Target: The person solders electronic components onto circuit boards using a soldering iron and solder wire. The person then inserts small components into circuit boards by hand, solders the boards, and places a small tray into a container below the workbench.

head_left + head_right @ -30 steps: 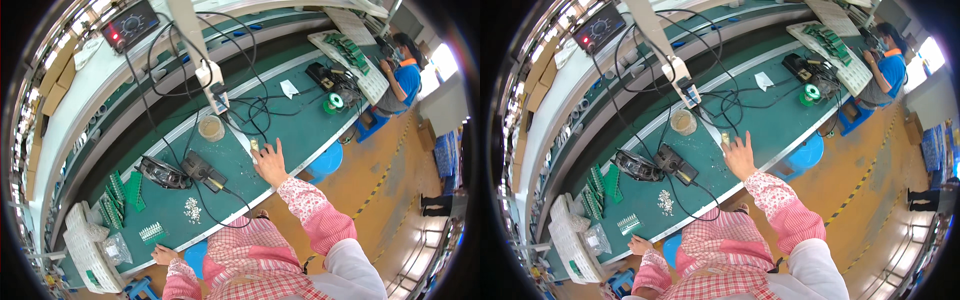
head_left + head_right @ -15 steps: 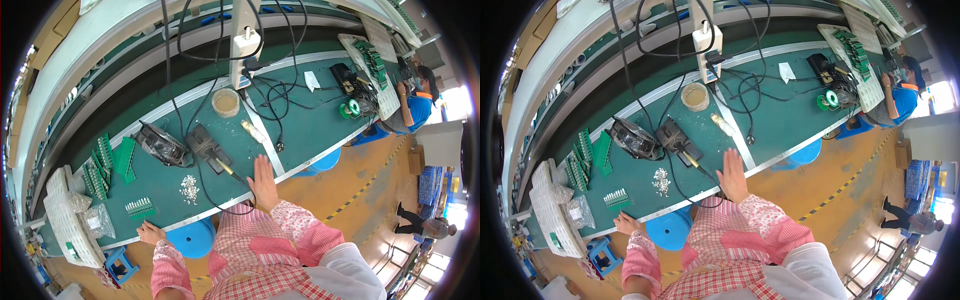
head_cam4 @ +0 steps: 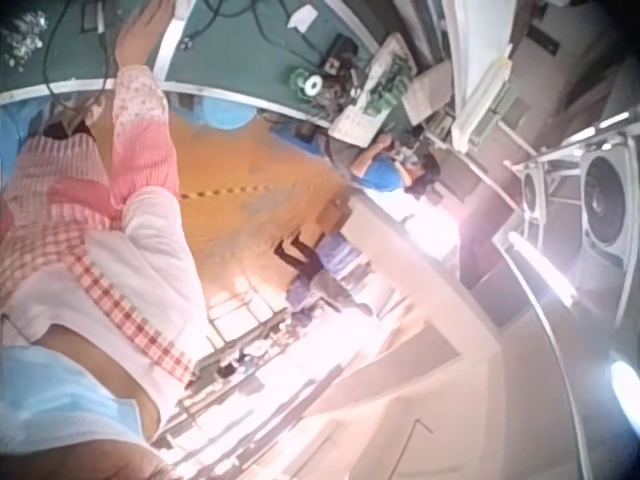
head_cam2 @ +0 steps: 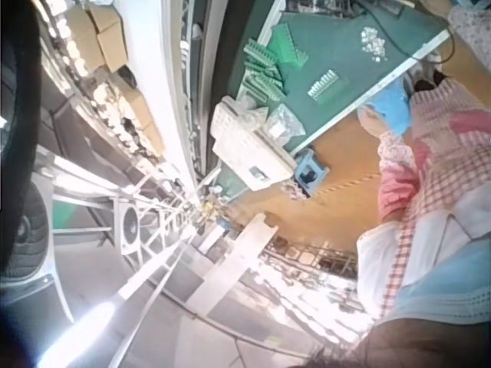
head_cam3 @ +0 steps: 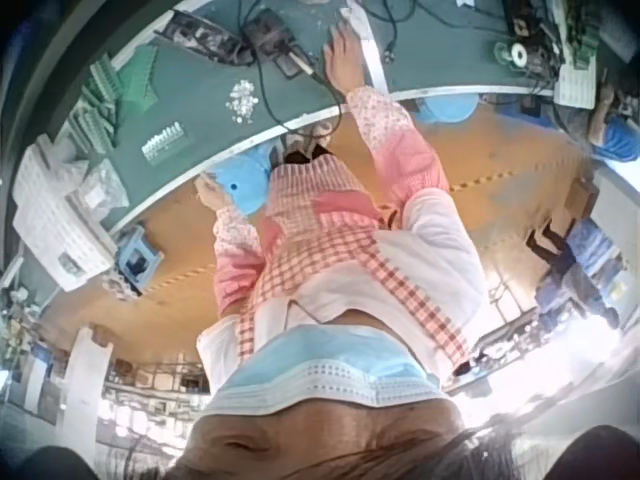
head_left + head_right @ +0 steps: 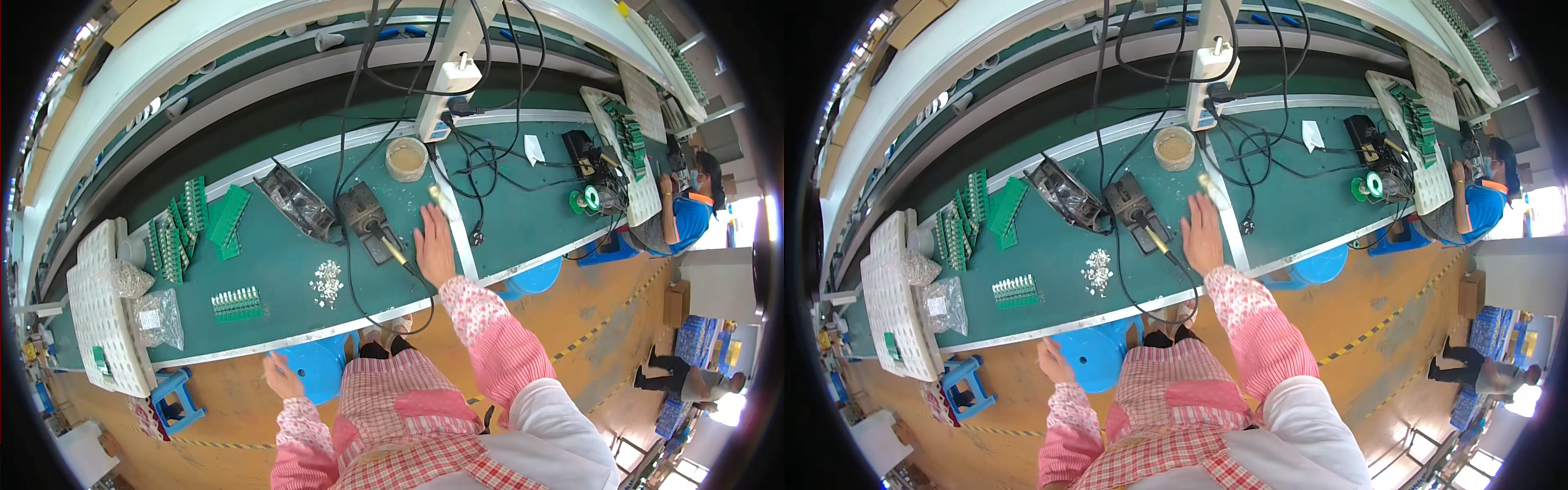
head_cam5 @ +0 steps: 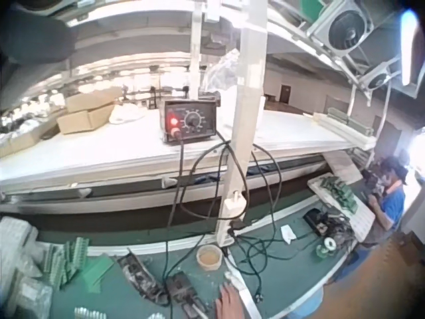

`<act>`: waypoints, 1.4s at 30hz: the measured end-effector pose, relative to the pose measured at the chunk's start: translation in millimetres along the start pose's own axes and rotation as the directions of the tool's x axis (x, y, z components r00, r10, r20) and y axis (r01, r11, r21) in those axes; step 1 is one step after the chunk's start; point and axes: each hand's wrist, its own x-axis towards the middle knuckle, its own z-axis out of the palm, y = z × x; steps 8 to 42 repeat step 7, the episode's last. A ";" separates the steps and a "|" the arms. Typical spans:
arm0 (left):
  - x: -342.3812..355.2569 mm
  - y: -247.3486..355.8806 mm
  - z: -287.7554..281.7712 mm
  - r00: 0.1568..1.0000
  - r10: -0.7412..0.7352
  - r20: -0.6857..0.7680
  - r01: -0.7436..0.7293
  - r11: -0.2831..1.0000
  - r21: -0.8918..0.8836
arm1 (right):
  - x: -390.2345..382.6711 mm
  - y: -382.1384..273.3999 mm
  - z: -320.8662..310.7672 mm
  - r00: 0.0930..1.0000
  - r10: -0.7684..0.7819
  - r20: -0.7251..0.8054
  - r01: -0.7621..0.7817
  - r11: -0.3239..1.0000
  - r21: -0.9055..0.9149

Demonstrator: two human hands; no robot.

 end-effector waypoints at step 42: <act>-80.7 5.3 -9.8 0.954 -0.124 0.271 0.110 0.992 0.066 | 25.3 17.5 8.7 0.923 -0.319 0.216 0.307 0.948 0.086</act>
